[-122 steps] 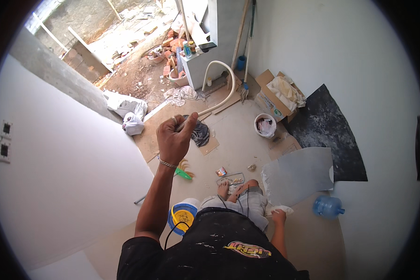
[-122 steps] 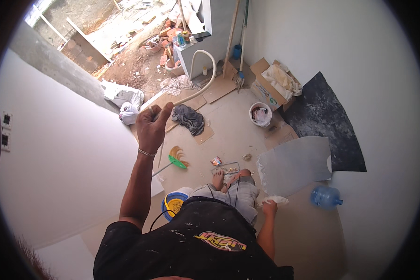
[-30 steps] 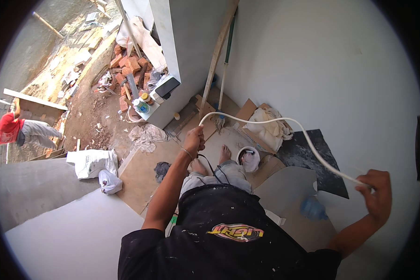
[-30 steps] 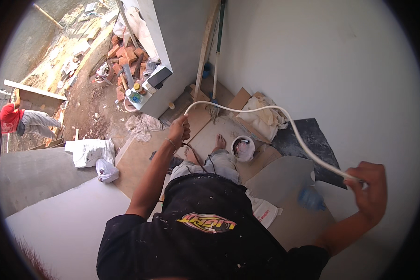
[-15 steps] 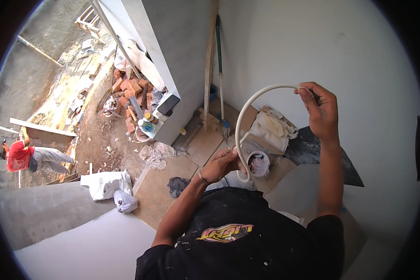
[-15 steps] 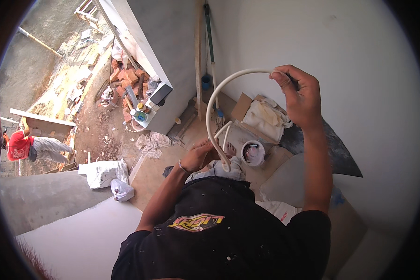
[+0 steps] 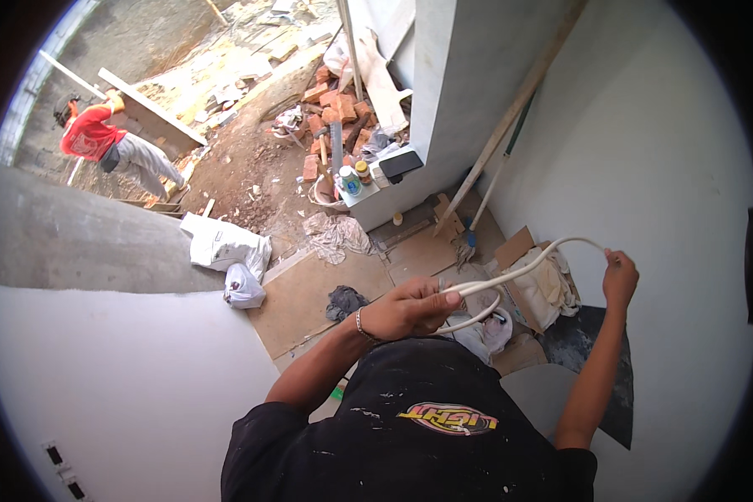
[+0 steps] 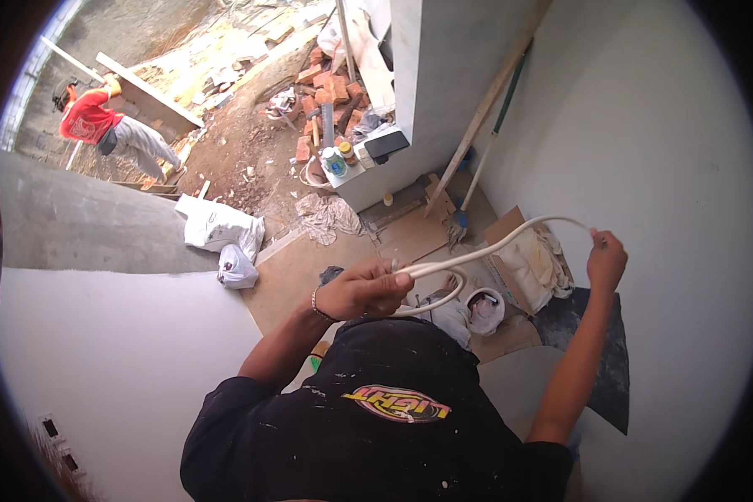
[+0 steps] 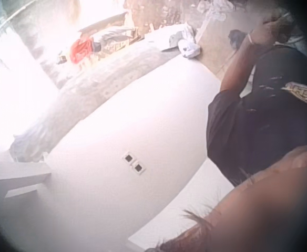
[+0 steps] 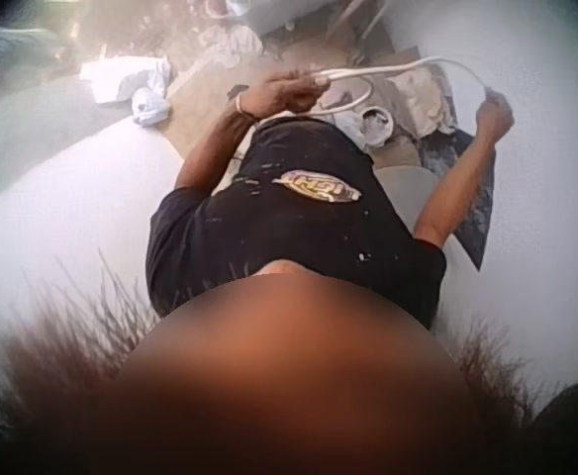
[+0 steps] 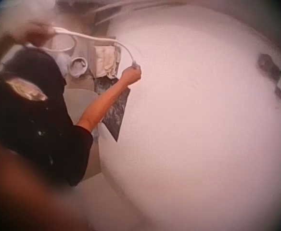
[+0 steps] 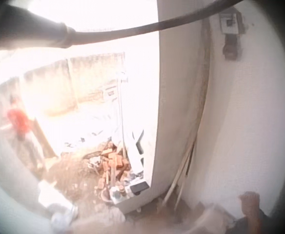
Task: The person picks up a bag and a bucket, then sweeps a tiled floor with a broom in a room under renovation. They move around the space, sweeping debris toward the doorway and carrying the bucket and water bottle outside.
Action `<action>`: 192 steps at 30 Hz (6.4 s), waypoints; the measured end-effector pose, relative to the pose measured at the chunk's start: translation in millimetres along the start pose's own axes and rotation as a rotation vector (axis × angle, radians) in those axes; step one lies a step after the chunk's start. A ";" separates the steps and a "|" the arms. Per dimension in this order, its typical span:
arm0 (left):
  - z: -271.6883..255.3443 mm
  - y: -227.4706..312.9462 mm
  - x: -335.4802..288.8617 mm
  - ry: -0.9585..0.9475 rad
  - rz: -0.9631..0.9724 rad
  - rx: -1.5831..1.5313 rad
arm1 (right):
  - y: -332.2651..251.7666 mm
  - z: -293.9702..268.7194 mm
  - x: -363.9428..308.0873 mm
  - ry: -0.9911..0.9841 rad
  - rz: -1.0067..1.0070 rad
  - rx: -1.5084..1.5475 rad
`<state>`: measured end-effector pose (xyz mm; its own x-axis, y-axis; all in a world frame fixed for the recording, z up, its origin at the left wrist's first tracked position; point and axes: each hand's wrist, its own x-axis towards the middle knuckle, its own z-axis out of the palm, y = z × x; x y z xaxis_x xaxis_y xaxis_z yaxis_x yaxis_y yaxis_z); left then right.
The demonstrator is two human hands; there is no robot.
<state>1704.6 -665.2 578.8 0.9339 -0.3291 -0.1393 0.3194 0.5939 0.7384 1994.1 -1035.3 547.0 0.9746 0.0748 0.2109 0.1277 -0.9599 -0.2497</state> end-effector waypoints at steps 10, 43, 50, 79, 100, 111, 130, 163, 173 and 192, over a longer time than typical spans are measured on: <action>-25.1 -44.6 59.8 0.477 0.392 0.861 | -161.7 -25.6 -160.3 -1.187 -0.949 0.433; -9.8 -204.2 332.2 -0.096 0.035 1.476 | 112.9 117.3 -94.5 -0.582 0.081 0.823; -49.5 -315.0 389.7 0.642 -0.141 1.233 | 314.4 411.0 -4.8 -0.252 0.748 0.891; -57.2 -524.5 216.8 0.918 -0.787 0.512 | 372.1 688.5 23.5 -0.783 0.275 -0.364; -42.3 -551.3 156.1 1.070 -0.697 -0.057 | 278.4 597.8 8.8 -0.672 0.379 -0.263; -89.9 -496.8 67.8 1.177 -0.711 0.045 | 263.6 592.2 37.4 -0.647 0.466 -0.163; -290.2 -216.9 116.9 0.568 -1.077 1.061 | 170.9 175.3 -601.2 -0.333 1.742 0.177; 509.3 -852.8 103.3 -1.454 -0.869 1.867 | 29.5 52.4 -1082.9 1.435 2.780 0.290; 679.1 -1113.7 23.7 -1.882 -0.948 2.344 | 68.7 116.3 -927.4 3.265 2.259 1.054; 735.7 -1107.5 -539.9 -3.118 -0.008 1.928 | -32.2 146.7 -1044.5 4.510 0.648 -0.292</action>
<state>728.7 -1685.3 321.6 -0.5241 -0.0657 -0.8491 -0.5843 0.7532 0.3023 999.0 -1042.8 196.1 0.0122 0.4550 -0.8904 0.2317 -0.8675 -0.4401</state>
